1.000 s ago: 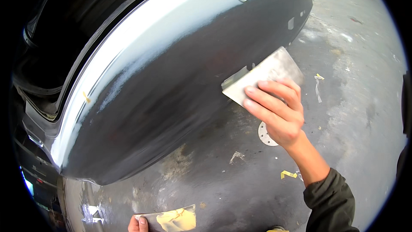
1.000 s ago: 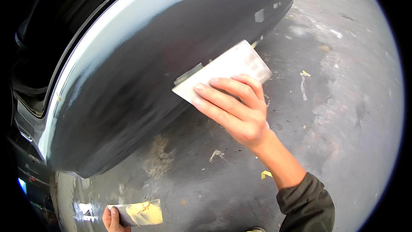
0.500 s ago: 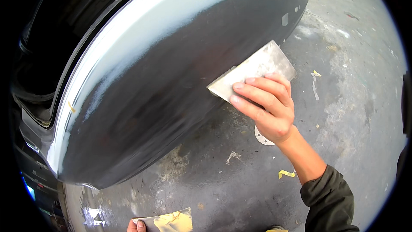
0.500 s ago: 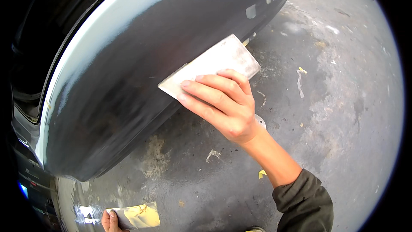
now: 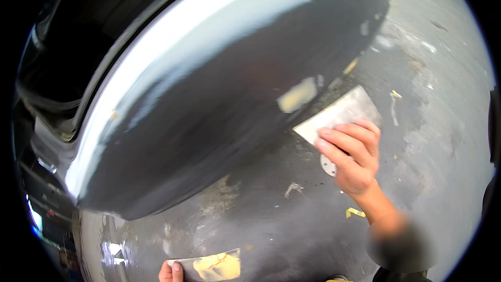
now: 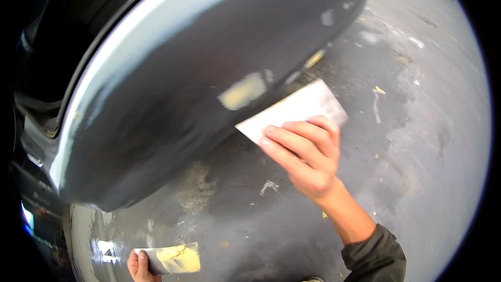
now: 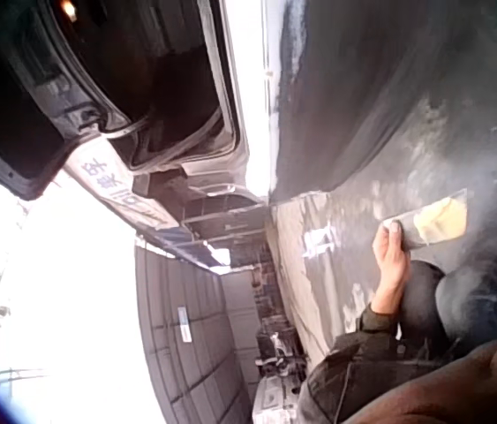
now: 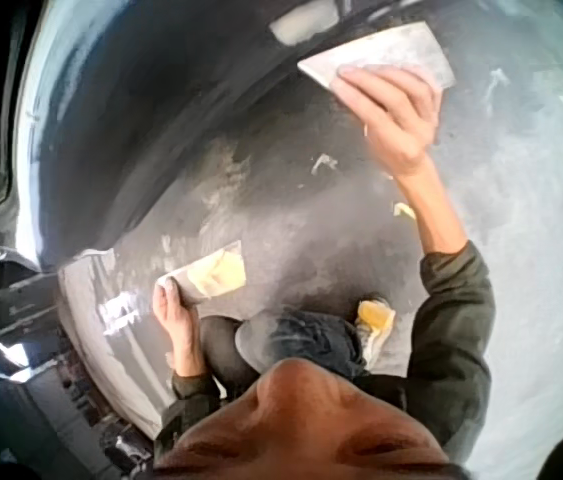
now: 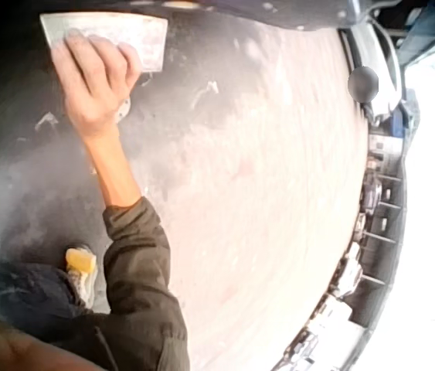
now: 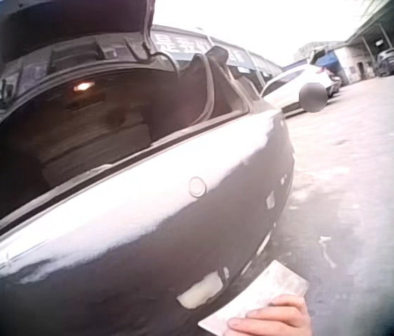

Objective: The person applies a yellowish filler to the rear bumper of a gray car using a metal spreader. They smooth the filler over several spots and then scrape the spreader clean.

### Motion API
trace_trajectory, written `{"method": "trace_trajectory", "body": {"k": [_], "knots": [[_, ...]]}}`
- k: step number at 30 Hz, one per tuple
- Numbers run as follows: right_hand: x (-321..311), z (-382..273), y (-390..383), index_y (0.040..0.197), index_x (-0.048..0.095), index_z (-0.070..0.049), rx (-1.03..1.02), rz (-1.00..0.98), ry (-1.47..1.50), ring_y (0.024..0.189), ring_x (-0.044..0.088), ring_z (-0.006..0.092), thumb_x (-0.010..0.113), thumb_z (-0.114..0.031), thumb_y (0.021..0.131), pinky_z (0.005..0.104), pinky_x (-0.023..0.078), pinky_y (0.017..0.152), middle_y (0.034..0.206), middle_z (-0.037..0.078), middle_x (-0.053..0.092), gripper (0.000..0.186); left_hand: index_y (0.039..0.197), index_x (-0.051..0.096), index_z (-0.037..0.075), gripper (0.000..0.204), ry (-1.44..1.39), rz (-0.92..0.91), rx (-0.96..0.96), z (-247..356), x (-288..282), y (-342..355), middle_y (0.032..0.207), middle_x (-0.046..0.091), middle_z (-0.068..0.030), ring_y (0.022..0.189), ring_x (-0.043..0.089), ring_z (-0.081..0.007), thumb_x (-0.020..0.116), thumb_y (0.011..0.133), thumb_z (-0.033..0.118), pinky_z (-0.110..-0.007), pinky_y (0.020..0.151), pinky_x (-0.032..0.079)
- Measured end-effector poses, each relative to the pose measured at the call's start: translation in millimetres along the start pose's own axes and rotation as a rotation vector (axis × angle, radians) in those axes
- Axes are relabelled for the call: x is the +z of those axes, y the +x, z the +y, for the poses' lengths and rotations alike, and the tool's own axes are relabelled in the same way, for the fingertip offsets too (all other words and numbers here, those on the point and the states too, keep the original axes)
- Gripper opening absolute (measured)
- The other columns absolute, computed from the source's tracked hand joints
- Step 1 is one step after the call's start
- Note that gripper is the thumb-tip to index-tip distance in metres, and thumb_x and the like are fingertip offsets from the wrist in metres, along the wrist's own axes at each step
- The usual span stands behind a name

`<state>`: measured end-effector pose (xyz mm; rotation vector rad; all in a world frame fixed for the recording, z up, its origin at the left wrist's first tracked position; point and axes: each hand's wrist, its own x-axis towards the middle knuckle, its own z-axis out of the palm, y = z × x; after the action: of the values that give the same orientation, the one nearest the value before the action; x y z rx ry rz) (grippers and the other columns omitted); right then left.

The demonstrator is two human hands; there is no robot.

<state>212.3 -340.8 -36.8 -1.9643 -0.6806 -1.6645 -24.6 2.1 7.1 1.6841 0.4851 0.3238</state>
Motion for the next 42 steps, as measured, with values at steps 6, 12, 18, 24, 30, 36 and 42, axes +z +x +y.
{"method": "trace_trajectory", "body": {"k": [6, 12, 18, 24, 30, 36, 42], "knots": [[-9, -44, -14, 0.094, 0.068, 0.000, 0.383, 0.018, 0.280, 0.086, 0.059, 0.0227, 0.063, 0.005, 0.074, 0.0304, 0.046, 0.074, 0.095, 0.011, 0.068, 0.020, 0.099, 0.058, 0.000, 0.019, -0.051, -0.023, 0.011, -2, -13, -7, 0.089, 0.060, -0.0029, 0.081, 0.055, -0.0105, 0.048, 0.098, 0.016, -0.025, 0.074, 0.045], [-26, -116, -25, 0.100, 0.066, 0.004, 1.184, -0.042, 0.690, 0.087, 0.060, 0.0178, 0.058, 0.009, 0.083, 0.0262, 0.048, 0.074, 0.102, 0.014, 0.066, 0.020, 0.096, 0.054, 0.000, 0.019, -0.174, 0.117, 0.149, 3, -3, 13, 0.087, 0.062, -0.0037, 0.077, 0.055, -0.0088, 0.047, 0.099, 0.018, -0.024, 0.074, 0.045], [-28, -168, 11, 0.089, 0.070, -0.007, 0.280, -0.418, 0.540, 0.083, 0.062, 0.0172, 0.065, -0.005, 0.077, 0.0289, 0.046, 0.068, 0.094, 0.005, 0.069, 0.014, 0.098, 0.055, -0.001, 0.019, -0.238, 0.088, 0.253, 9, -8, 27, 0.090, 0.061, -0.0025, 0.080, 0.051, -0.0054, 0.049, 0.099, 0.017, -0.021, 0.075, 0.042], [-17, -229, 48, 0.095, 0.071, -0.013, -0.072, -0.509, 0.457, 0.083, 0.056, 0.0113, 0.066, -0.016, 0.073, 0.0261, 0.037, 0.071, 0.103, -0.005, 0.069, 0.023, 0.095, 0.054, 0.000, 0.022, -0.174, 0.044, 0.286, 14, -31, 20, 0.089, 0.060, -0.0023, 0.079, 0.051, -0.0059, 0.049, 0.099, 0.021, -0.021, 0.073, 0.042], [-2, -277, 45, 0.096, 0.071, -0.013, -0.189, -0.596, 0.523, 0.083, 0.055, 0.0097, 0.063, -0.014, 0.073, 0.0256, 0.037, 0.072, 0.107, -0.005, 0.067, 0.024, 0.096, 0.055, 0.000, 0.021, -0.305, 0.062, 0.260, 6, -74, 24, 0.089, 0.060, -0.0022, 0.080, 0.051, -0.0057, 0.049, 0.098, 0.020, -0.021, 0.075, 0.041], [-2, -287, 9, 0.094, 0.071, -0.010, 0.132, -0.733, 0.644, 0.088, 0.057, 0.0110, 0.059, -0.009, 0.081, 0.0259, 0.042, 0.074, 0.100, -0.001, 0.069, 0.017, 0.095, 0.057, 0.001, 0.015, -0.349, 0.273, 0.261, -16, -114, 35, 0.086, 0.058, 0.0020, 0.077, 0.048, -0.0032, 0.049, 0.098, 0.014, -0.018, 0.070, 0.039], [16, -278, -19, 0.113, 0.060, -0.001, 1.851, -0.090, 1.098, 0.091, 0.060, 0.0112, 0.052, -0.005, 0.094, 0.0270, 0.047, 0.081, 0.100, 0.004, 0.066, 0.021, 0.100, 0.054, 0.001, 0.020, -0.475, 0.290, 0.222, -47, -152, 35, 0.092, 0.062, -0.0044, 0.083, 0.059, -0.0087, 0.045, 0.100, 0.019, -0.023, 0.077, 0.047]]}}
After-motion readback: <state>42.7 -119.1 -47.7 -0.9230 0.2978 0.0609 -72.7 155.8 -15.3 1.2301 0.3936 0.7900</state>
